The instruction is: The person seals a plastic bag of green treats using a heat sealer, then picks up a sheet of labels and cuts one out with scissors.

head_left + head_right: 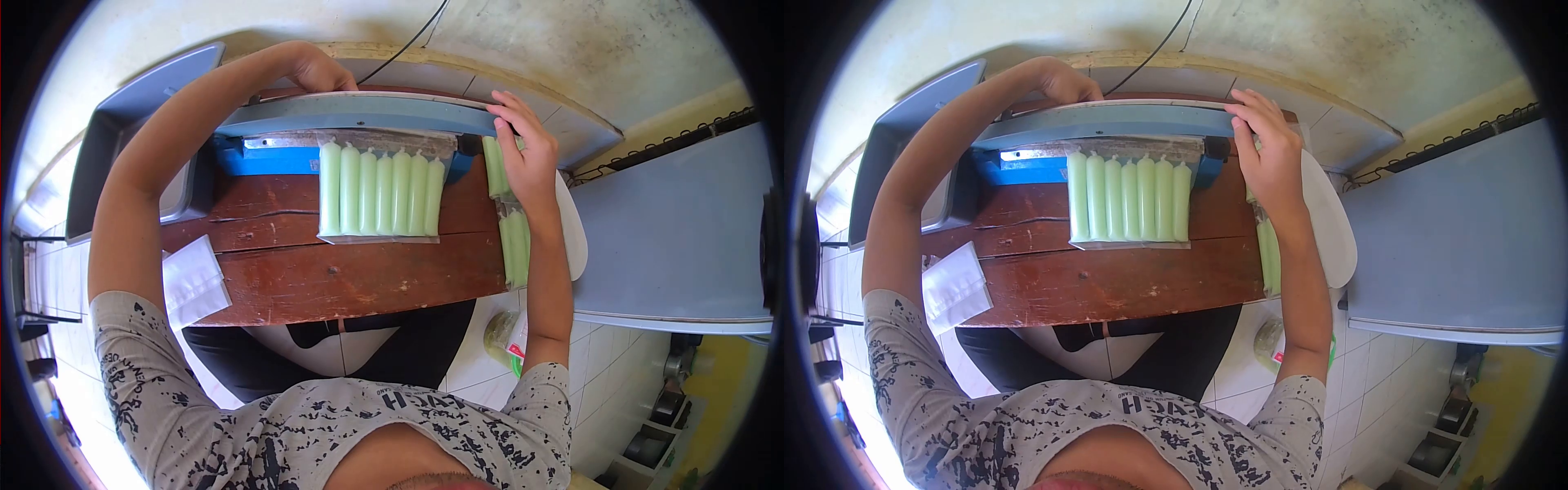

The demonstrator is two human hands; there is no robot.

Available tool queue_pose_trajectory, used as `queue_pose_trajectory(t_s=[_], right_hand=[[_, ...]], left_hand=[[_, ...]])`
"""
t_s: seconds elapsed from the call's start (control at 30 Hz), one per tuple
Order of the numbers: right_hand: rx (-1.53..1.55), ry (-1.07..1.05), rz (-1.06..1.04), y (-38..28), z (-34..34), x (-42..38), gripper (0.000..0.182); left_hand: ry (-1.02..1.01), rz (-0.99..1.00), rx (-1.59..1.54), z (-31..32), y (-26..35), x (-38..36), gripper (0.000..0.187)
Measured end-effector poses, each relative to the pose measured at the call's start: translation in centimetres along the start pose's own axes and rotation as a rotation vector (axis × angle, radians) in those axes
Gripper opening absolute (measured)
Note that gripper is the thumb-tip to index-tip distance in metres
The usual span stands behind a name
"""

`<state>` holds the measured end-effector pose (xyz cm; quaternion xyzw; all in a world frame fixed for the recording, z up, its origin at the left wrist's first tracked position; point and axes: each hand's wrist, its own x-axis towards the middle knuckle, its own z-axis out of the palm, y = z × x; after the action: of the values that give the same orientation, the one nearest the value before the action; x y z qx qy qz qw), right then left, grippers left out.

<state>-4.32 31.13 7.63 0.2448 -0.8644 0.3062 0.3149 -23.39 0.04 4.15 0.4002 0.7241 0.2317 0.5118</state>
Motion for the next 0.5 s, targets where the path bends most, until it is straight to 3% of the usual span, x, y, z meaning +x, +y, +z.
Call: queue_pose_trajectory(t_s=[0.5], right_hand=[[-0.090, -0.065, -0.030, 1.0, 0.5, -1.3, 0.018]], left_hand=[[-0.041, -0.008, -0.139, 0.1, 0.0, 0.9, 0.039]])
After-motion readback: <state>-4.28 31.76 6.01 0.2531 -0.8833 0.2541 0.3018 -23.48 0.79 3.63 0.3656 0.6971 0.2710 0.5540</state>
